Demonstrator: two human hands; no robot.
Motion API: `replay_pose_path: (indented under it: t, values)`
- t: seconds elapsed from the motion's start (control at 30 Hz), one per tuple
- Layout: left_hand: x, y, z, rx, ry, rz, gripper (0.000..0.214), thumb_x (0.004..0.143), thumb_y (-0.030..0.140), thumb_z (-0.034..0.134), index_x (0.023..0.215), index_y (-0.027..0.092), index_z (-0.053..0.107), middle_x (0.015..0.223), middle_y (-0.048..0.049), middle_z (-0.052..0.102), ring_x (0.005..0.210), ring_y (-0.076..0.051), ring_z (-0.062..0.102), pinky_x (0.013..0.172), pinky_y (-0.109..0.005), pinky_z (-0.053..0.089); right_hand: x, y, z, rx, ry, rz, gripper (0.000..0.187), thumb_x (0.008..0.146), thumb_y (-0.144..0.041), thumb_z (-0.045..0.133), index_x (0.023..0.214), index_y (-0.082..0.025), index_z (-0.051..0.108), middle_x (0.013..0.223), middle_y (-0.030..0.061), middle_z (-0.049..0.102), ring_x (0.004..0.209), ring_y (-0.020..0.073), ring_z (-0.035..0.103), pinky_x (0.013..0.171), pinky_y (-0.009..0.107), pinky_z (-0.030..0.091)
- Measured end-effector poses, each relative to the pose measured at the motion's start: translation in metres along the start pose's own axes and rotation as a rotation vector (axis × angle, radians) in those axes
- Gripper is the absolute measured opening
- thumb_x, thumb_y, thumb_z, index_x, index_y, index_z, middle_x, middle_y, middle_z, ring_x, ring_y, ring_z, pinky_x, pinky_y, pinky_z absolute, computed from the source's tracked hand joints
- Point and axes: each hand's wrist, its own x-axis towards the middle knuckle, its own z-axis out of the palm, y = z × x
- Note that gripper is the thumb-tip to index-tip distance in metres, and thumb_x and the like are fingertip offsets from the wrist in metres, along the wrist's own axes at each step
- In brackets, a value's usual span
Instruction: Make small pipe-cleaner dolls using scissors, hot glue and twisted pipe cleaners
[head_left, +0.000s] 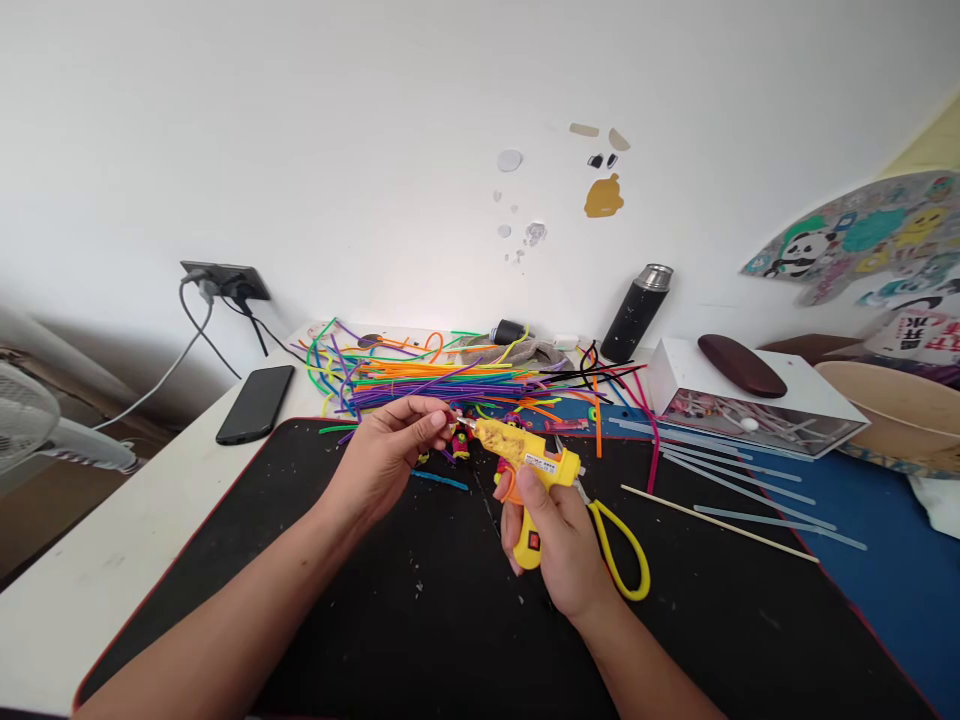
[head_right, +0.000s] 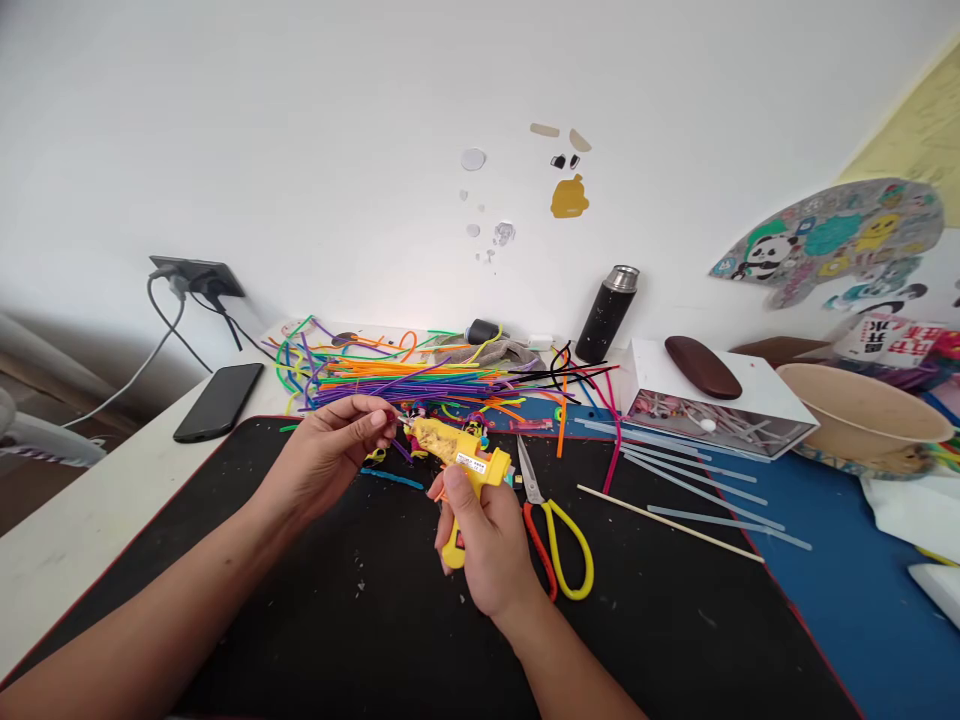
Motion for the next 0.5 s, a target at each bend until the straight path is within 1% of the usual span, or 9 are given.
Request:
replay_pose_path:
  t: [0.17,0.5]
  values:
    - [-0.0002,-0.0027,-0.0021,0.029,-0.017,0.004,0.030,0.065,0.032,0.101,0.082,0.015,0.083,0.083,-0.0045,0.077,0.068,-0.010,0.066,0.064,-0.018,0.056,-0.0007,0.0025,0.0001,-0.076,0.001,-0.004,0.065,0.094,-0.079,0.055,0.082,-0.016,0.065,0.047,-0.0030,0.054,0.037,0.0095,0.050,0.042,0.021,0.036]
    - [0.0007,-0.0024,-0.0013,0.033,-0.019,-0.006,0.031,0.063,0.032,0.102,0.080,0.016,0.082,0.077,-0.0025,0.074,0.066,-0.010,0.065,0.062,-0.018,0.055,-0.0009,0.0027,0.0004,-0.092,0.009,-0.011,0.067,0.093,-0.082,0.054,0.080,-0.017,0.065,0.047,-0.0021,0.054,0.038,0.0096,0.049,0.041,0.021,0.036]
